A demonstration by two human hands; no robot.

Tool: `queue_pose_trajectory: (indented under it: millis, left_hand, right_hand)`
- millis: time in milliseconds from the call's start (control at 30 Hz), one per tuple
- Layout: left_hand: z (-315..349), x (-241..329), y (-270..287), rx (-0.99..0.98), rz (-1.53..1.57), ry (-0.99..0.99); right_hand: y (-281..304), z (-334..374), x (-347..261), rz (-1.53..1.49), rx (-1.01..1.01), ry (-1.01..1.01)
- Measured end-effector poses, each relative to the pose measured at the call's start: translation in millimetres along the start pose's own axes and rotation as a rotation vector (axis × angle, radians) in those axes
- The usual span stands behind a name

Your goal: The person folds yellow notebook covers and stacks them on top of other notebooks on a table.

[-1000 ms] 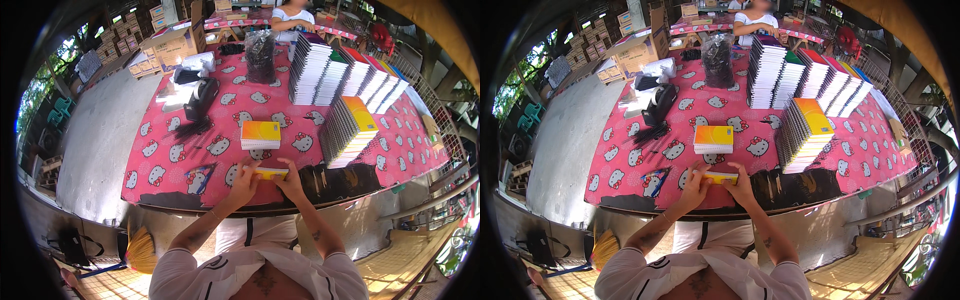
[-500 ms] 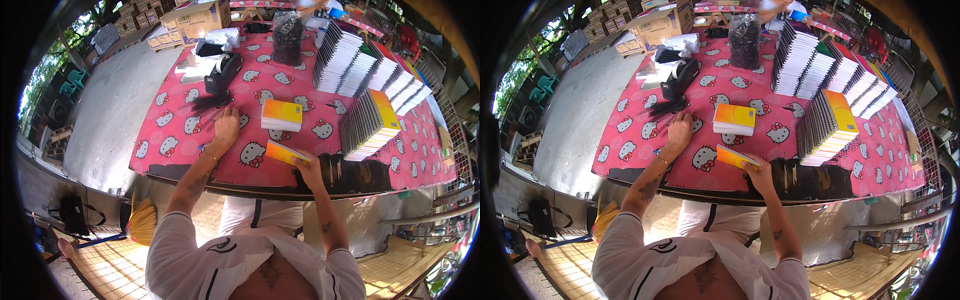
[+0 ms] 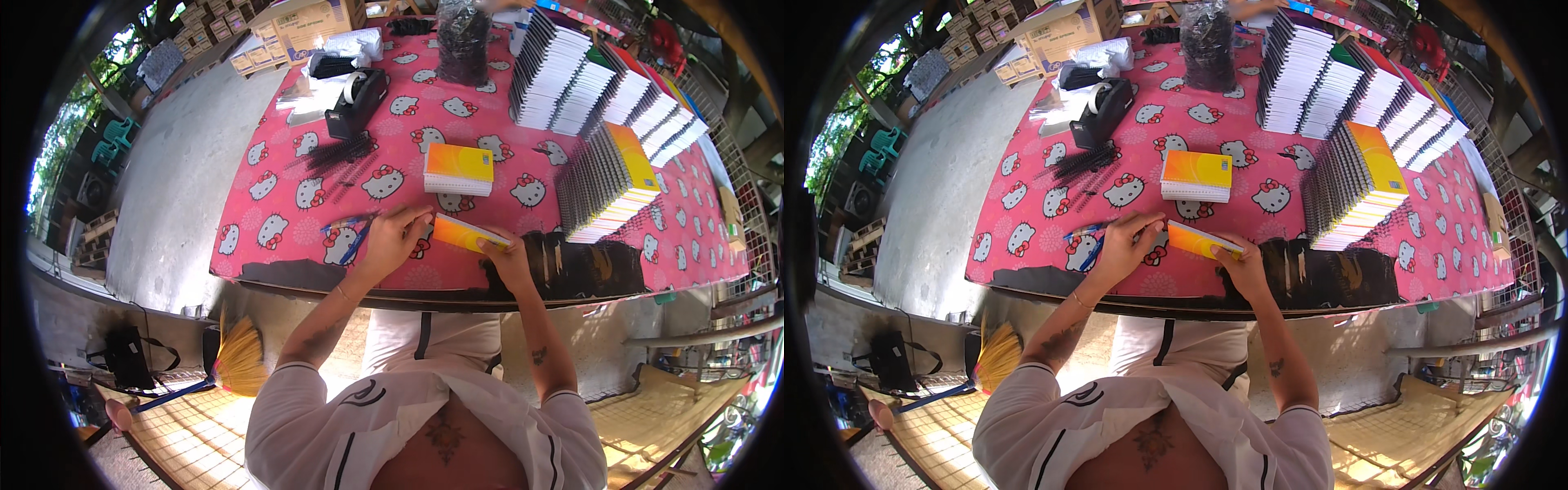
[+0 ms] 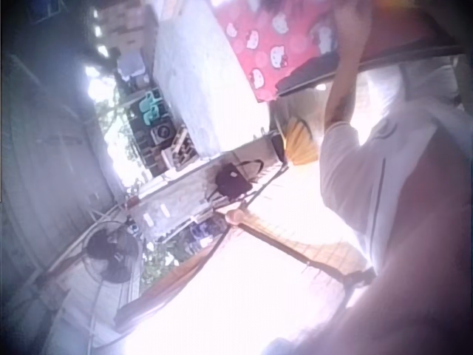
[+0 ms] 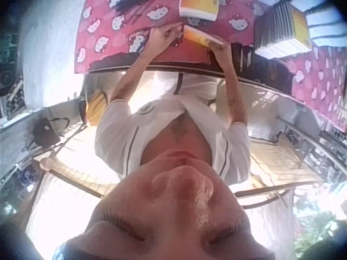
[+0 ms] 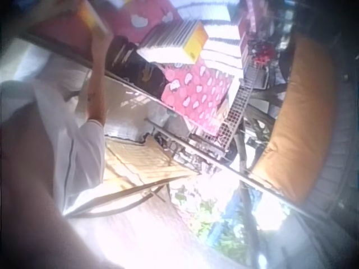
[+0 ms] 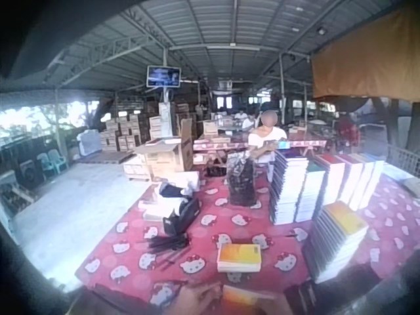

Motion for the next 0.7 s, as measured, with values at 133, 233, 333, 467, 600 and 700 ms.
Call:
queue_pose_trajectory:
  millis: [133,233,333,467,600,700]
  left_hand:
    - [-18,10,0,-0.059,0.111,-0.125]
    - [-27,2,-10,-0.275,0.137,-0.110]
    - [-29,-5,-19,-0.470,0.037,-0.094]
    - [-28,35,-30,-0.321,-0.469,-0.242]
    - [44,47,-60,-0.306,-0.568,-0.252]
    - [-5,47,-33,-0.225,-0.629,-0.236]
  right_hand:
    - [2,-2,3,0.008,-0.014,0.004]
    - [1,-2,4,0.002,-0.025,-0.002]
    - [1,-2,3,-0.041,-0.037,-0.002]
    - [-7,5,-6,-0.088,0.012,0.073]
    - [-13,20,-14,-0.105,0.092,0.084]
    - [-14,19,-22,-0.086,0.059,0.082]
Point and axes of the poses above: each hand's wrist, its own z-axis away from the middle knuckle, its own y-axis out of the back of the hand, x = y × z, the point moved 8 cm from there along -z, towards the middle knuckle, and after that the axes turned 15 degrees about -y, right-handed, at the moved point
